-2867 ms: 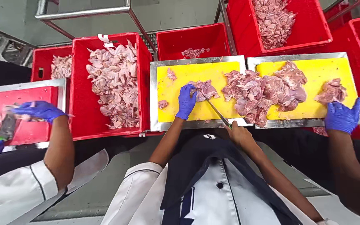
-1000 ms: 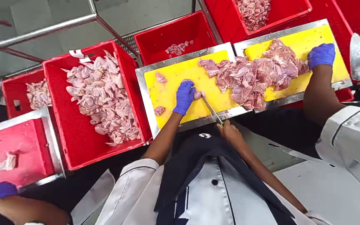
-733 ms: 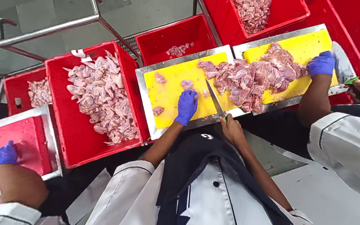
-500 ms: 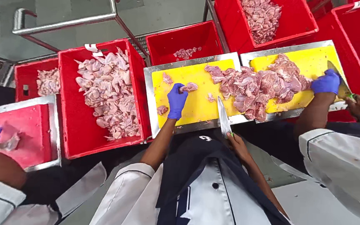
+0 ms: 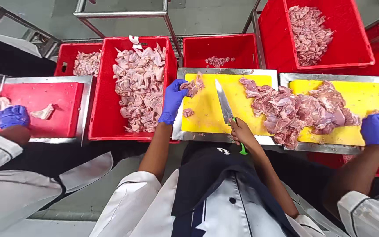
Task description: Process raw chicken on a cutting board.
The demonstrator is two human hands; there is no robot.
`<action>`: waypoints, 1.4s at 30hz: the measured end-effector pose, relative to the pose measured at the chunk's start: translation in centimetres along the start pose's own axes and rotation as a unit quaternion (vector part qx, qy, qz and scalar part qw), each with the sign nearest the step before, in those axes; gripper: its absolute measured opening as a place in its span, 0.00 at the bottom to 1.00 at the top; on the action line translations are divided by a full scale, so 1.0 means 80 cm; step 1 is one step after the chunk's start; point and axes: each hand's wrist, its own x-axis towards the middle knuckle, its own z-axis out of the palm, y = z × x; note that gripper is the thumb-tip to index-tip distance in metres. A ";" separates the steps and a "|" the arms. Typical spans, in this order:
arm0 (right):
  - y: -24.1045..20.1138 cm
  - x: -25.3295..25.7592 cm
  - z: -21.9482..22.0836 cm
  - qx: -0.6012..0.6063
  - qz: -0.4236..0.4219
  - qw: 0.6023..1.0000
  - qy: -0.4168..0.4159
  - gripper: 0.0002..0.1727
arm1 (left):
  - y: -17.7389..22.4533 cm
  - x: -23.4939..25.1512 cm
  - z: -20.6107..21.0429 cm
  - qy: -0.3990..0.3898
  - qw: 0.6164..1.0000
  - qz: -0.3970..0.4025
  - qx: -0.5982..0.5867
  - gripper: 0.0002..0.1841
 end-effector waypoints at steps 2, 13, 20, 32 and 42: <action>0.022 -0.001 -0.012 -0.037 0.008 0.998 0.043 0.24 | 0.003 0.005 0.018 -0.045 0.998 0.030 0.042 0.16; 0.114 -0.045 -0.064 -0.190 0.034 0.966 0.173 0.30 | -0.076 0.018 0.111 -0.360 0.863 0.215 0.281 0.16; 0.102 -0.061 -0.056 -0.336 0.092 0.924 0.157 0.30 | -0.117 -0.002 0.149 -0.145 0.940 0.154 0.266 0.14; 0.028 -0.022 -0.034 -0.307 0.027 0.950 0.057 0.27 | -0.120 0.045 0.190 -0.226 0.904 0.184 0.313 0.08; -0.041 0.077 -0.012 -0.317 0.017 0.943 0.100 0.27 | -0.132 0.053 0.189 -0.235 0.909 0.204 0.277 0.07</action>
